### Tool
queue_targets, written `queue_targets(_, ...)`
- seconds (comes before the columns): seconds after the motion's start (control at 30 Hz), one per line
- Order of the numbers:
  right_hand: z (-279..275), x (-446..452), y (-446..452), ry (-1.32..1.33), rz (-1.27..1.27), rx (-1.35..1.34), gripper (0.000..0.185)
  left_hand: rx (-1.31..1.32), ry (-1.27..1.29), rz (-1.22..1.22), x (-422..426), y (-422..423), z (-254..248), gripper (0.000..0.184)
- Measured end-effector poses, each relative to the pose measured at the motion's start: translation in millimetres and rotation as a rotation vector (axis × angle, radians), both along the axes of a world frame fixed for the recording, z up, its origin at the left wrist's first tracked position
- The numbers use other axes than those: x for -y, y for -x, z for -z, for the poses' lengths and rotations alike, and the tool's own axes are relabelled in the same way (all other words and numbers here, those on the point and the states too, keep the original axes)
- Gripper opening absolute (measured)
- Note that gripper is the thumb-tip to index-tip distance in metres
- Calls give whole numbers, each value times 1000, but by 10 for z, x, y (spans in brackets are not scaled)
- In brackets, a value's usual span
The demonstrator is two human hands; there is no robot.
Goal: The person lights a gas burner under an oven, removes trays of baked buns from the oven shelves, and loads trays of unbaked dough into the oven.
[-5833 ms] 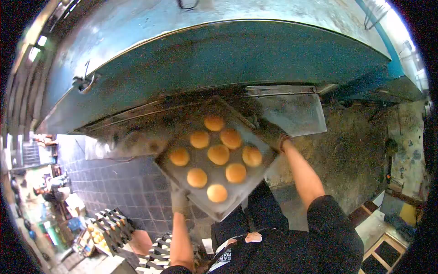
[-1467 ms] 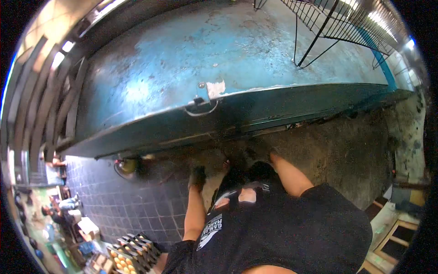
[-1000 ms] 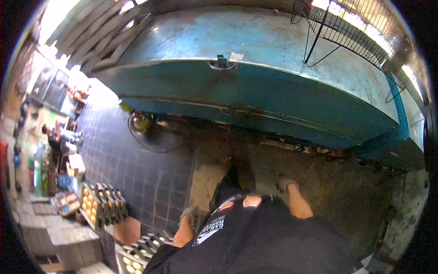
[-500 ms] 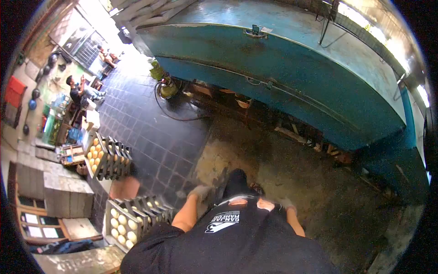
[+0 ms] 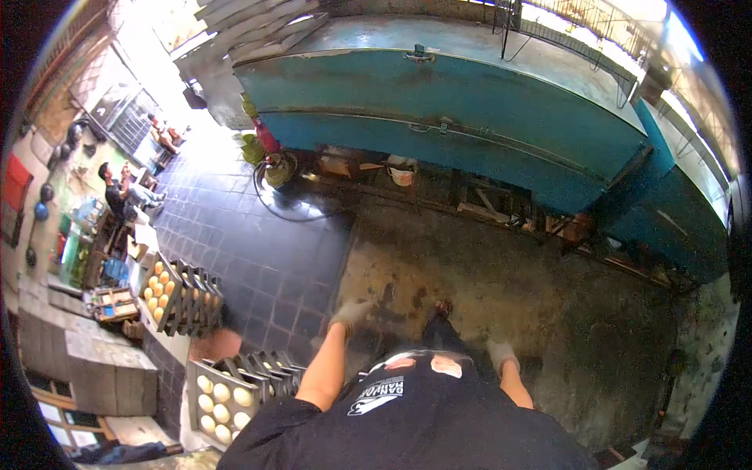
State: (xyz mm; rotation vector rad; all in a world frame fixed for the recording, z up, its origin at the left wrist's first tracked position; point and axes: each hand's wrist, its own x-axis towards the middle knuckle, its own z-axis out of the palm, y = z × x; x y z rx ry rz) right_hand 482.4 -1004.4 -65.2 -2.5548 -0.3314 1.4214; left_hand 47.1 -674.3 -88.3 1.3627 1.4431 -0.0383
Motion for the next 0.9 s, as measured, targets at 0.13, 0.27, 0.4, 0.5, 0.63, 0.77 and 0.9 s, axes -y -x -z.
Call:
queue_targets(0.13,147,521,753,4,-7,13,87,-109,-258,215,958,708,244,56)
queue_targets(0.27,-725,1006,1627,141,-59,79,71,-292,396,-25,2288,1635,225,48)
queue_targets(0.4,-87,1926,1607,29,-513,15,70,-240,237,100,3551,2923,678,70)
queue_targets(0.5,230,2403,1680,100,-207,-88,74,-319,346,-1,4213,3458,450,61)
queue_targets(0.63,4,2646,1909,229,-226,-29,74,-309,341,-103,4624,3739,387,49)
queue_targets(0.77,-323,2744,2105,137,-236,-141,78,-179,240,-160,4753,3599,318,38)
queue_targets(0.9,-260,2933,2290,-122,-269,-80,77,-69,304,-414,4829,2798,-280,42)
